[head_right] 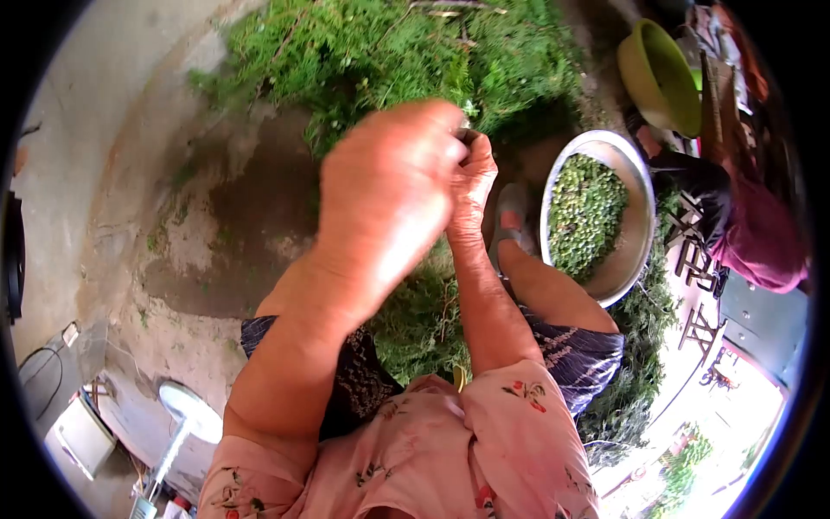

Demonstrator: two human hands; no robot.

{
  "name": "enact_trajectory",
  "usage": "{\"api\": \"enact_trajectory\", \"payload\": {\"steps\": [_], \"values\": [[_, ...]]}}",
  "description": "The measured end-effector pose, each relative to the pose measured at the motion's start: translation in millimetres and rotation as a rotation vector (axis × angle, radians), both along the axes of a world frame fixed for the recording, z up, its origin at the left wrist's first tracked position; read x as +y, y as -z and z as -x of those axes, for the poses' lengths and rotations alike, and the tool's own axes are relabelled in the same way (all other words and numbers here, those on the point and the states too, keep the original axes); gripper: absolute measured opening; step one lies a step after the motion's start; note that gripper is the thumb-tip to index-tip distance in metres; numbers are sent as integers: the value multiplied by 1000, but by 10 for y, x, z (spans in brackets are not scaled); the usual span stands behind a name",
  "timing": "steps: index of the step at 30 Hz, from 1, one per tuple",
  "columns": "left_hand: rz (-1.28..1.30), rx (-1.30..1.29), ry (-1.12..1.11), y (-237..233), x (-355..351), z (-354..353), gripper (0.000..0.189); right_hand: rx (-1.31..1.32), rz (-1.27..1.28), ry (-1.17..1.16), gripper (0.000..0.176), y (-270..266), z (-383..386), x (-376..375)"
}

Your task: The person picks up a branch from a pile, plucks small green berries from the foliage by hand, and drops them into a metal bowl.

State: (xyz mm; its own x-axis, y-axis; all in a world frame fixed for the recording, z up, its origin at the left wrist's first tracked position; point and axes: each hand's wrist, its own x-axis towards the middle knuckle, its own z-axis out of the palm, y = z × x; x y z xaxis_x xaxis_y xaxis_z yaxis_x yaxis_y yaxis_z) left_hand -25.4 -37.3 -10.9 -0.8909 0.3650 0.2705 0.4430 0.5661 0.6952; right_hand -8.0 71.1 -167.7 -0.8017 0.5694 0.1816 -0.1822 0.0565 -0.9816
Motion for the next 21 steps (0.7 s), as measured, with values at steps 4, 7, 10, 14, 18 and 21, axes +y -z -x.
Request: {"api": "enact_trajectory", "payload": {"steps": [4,7,10,14,18,21], "values": [[-564,-282,-214,98,-67,152,38,17,106,-18,21,-926,94,57],[-670,-672,-20,127,14,139,42,30,76,-62,22,-1415,75,130],[-687,-661,125,18,91,96,29,-35,50,-122,21,-1639,-39,219],[-629,-663,140,-34,163,45,17,-147,-118,-148,17,-1702,-192,283],[-796,-739,139,12,307,-38,9,-101,51,-96,14,-1689,-250,361],[-788,-778,134,-43,362,-62,9,-158,156,-164,19,-1702,-274,448]]}}
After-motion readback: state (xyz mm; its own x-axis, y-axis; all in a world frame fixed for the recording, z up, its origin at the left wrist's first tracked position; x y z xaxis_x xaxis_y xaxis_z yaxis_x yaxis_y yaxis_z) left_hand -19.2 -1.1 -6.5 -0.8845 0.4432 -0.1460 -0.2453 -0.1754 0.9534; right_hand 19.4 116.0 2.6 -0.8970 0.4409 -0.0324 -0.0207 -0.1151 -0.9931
